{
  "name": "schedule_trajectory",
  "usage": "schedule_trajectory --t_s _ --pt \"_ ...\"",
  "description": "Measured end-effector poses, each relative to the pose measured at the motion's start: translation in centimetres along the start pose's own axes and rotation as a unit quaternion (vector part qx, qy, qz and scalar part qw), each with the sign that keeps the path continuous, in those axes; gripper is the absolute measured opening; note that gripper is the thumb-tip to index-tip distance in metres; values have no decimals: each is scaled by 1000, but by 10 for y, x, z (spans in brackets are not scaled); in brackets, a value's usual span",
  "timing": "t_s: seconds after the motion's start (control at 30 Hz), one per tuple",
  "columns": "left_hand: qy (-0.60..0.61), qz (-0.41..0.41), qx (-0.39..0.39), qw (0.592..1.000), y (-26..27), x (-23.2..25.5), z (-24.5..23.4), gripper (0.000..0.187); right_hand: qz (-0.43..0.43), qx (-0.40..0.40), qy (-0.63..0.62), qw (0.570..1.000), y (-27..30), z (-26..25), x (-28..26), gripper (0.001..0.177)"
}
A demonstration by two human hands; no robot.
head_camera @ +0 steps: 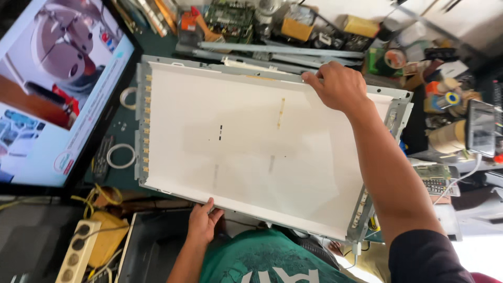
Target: The person works on the back of a disassembled flat-screen TV, using a screwdriver to remove screws and a utility knife to cut tape. They manipulate wires and components on the metal chassis while the device rests on a workbench.
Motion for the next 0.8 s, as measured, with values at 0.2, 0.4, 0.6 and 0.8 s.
schedule_trajectory --t_s 0.2,0.4,0.6,0.8 --pt "3 -21 -12 1000 -16 49 47 77 21 104 -26 994 80 -49 -18 60" --pt "64 -8 -116 991 -94 82 53 47 18 150 -81 985 149 -40 -26 52" --pt "37 4 -146 989 -133 110 63 21 39 34 -67 996 225 -42 -60 48" --pt "-41 -22 -191 980 -117 125 105 49 163 -88 -37 982 291 -31 -69 44"
Point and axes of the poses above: each hand's wrist, its own y-axis away from the middle knuckle, its own z-axis out of the palm, x = y × z, the point moved 2 cm from there along -y, towards the middle knuckle, and after that the axes turned 12 degrees about -x, right-handed, at the moved point
